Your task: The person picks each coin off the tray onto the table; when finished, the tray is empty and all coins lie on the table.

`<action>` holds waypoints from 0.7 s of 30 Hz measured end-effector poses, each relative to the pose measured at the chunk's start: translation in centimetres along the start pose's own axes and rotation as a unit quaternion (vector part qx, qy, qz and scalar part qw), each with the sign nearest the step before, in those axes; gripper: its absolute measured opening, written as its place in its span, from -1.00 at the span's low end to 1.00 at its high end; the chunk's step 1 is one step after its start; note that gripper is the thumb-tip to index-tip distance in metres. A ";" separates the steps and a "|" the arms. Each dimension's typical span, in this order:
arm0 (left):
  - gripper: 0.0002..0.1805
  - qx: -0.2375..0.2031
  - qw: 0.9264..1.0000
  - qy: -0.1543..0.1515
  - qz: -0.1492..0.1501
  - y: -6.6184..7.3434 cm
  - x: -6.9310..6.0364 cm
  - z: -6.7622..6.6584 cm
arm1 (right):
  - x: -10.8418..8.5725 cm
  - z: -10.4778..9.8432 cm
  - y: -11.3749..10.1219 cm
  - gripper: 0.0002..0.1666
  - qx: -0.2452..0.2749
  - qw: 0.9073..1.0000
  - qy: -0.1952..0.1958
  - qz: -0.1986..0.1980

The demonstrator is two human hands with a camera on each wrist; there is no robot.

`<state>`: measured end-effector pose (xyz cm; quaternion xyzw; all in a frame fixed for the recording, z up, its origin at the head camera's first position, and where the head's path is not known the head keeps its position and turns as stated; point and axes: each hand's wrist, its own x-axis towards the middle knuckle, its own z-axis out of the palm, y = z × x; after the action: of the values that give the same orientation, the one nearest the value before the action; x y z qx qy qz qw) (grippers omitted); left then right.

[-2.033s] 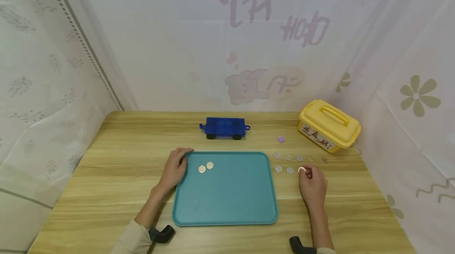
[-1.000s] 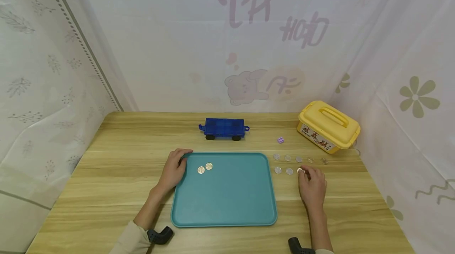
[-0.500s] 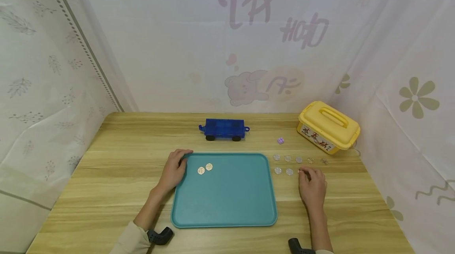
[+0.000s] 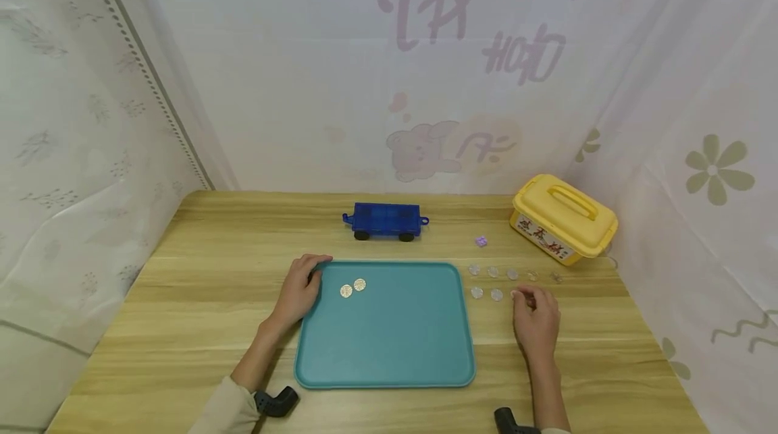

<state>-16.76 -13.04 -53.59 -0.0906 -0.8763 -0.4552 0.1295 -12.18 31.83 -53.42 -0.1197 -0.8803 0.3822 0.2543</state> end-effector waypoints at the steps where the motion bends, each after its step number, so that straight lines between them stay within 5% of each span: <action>1: -0.64 -0.001 1.000 -0.001 0.000 0.0 0.0 0.0 | 0.0 0.0 -0.2 -0.82 0.002 1.000 -0.004 -0.001; 8: -0.64 -0.005 1.000 0.008 0.008 -0.1 0.0 0.1 | -0.1 0.8 -2.7 -0.80 0.021 0.998 -0.055 -0.005; 16: -0.64 -0.009 1.000 0.002 -0.005 -0.1 -0.1 0.0 | -0.7 4.4 -7.6 -0.78 0.054 0.978 -0.150 -0.137; 21: -0.64 -0.007 1.000 0.000 -0.001 -0.1 -0.1 0.0 | -1.8 7.2 -10.5 -0.75 0.059 0.964 -0.190 -0.177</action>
<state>-16.67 -13.10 -53.75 -0.0907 -0.8733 -0.4613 0.1281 -14.70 19.57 -50.51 0.1280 -0.8954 0.3983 0.1521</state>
